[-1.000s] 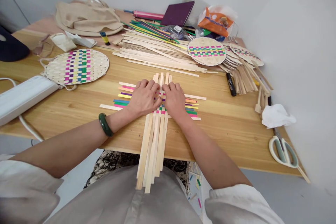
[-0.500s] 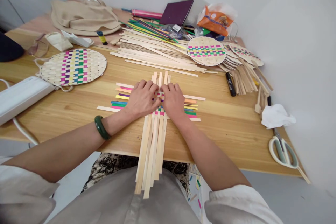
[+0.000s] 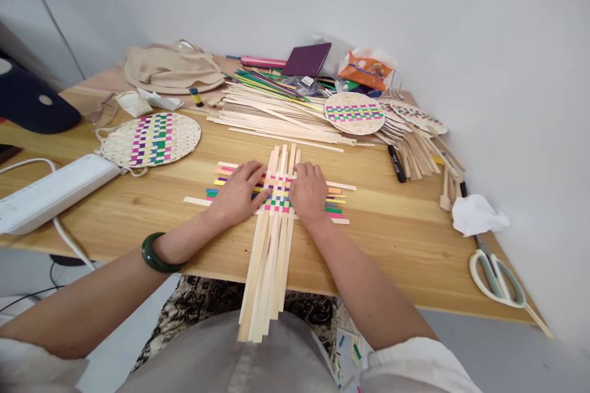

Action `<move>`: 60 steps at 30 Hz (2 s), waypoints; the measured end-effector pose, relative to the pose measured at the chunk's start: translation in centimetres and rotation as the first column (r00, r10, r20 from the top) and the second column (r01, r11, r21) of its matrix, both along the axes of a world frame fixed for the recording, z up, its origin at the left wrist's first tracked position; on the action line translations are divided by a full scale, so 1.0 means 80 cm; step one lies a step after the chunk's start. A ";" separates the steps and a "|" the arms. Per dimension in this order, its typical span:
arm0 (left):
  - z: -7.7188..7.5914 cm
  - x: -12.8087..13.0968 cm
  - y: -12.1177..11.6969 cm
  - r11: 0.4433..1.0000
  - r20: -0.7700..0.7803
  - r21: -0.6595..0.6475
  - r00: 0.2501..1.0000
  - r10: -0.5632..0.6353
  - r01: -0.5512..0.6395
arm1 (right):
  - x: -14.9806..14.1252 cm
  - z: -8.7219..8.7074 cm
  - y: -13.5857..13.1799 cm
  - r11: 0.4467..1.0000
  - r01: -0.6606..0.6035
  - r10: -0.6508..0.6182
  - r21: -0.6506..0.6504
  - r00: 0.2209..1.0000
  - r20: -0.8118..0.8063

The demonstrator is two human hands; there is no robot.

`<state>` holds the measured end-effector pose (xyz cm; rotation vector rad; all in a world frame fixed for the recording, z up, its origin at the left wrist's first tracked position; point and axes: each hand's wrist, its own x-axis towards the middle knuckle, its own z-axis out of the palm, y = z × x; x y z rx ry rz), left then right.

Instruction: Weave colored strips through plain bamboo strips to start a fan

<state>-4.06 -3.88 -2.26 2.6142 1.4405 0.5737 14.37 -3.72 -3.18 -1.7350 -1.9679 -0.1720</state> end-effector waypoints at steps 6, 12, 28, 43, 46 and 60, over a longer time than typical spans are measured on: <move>0.003 0.013 0.002 0.996 -0.043 0.085 0.999 0.007 -0.004 | -0.004 0.003 -0.002 0.996 -0.067 0.070 -0.050 0.996 0.061; 0.003 0.016 0.007 0.994 -0.053 0.111 0.999 -0.005 0.011 | -0.003 0.002 0.000 0.995 -0.080 0.085 -0.062 0.993 0.084; 0.005 0.024 0.011 0.993 -0.114 0.122 0.993 0.021 -0.007 | -0.008 0.000 0.005 0.988 -0.115 0.123 -0.103 0.989 0.077; 0.004 -0.002 0.026 0.994 0.216 0.037 0.972 0.094 -0.104 | 0.001 0.006 -0.003 1.000 0.003 -0.003 -0.007 0.998 -0.055; 0.000 0.001 0.025 0.999 0.205 0.031 0.978 -0.031 0.025 | 0.002 0.005 -0.001 1.000 -0.003 0.002 -0.021 0.999 -0.050; 0.003 -0.006 0.041 0.997 0.148 0.075 0.989 -0.011 0.000 | 0.050 0.023 0.011 0.938 0.165 -0.130 0.304 0.982 -0.134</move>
